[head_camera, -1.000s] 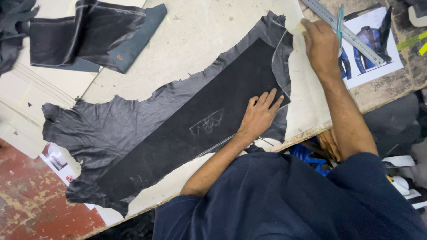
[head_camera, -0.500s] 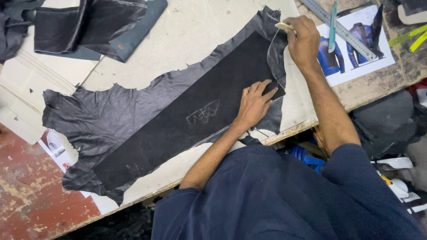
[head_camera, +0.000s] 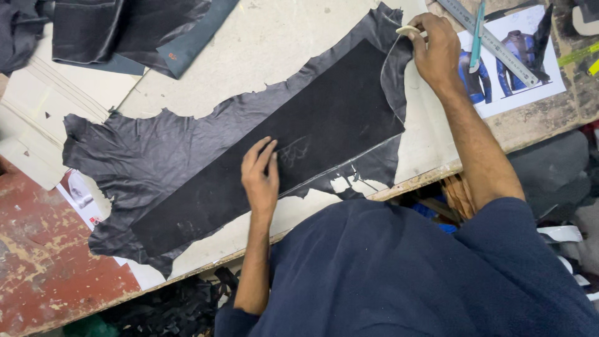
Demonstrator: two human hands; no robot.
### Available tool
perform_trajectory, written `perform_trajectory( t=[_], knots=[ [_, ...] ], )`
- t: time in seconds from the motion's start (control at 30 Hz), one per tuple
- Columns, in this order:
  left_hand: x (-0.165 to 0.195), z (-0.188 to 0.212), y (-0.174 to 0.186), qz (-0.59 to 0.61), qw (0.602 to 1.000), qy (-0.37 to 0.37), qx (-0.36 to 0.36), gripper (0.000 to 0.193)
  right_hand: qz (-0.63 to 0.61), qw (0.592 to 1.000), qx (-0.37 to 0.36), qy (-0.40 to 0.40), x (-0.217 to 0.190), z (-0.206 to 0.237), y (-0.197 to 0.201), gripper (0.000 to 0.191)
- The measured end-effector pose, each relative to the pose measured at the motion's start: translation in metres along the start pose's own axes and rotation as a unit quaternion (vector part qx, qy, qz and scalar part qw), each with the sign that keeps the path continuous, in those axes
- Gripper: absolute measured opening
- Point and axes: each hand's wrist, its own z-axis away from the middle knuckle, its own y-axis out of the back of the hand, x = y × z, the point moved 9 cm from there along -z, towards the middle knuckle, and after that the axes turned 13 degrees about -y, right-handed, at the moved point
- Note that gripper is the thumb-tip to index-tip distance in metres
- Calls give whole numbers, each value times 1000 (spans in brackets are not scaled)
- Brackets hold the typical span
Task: The person cuts a piece of dark fabric with a utility knife, then lays out a larger piece of fabric and traces a pattern onto it using a template and chalk. The person handles fabric scraps, a ruler, and a pattern template during the process.
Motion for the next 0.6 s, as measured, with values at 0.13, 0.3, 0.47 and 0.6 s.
perform_trajectory(
  t=[0.13,0.3,0.47,0.6],
  knots=[
    [-24,20,33,-41,997,52,41,26,-19,999,-20,-25,1,6,9,11],
    [-39,40,54,-61,992,84,73,27,5,999,-50,13,-67,62,6,15],
    [-20,52,50,-94,995,15,-24,35,-12,991,-127,35,-142,131,-8,18],
    [-20,75,61,-81,993,10,-85,50,-146,957,-224,-116,-151,168,-19,33]
  ],
)
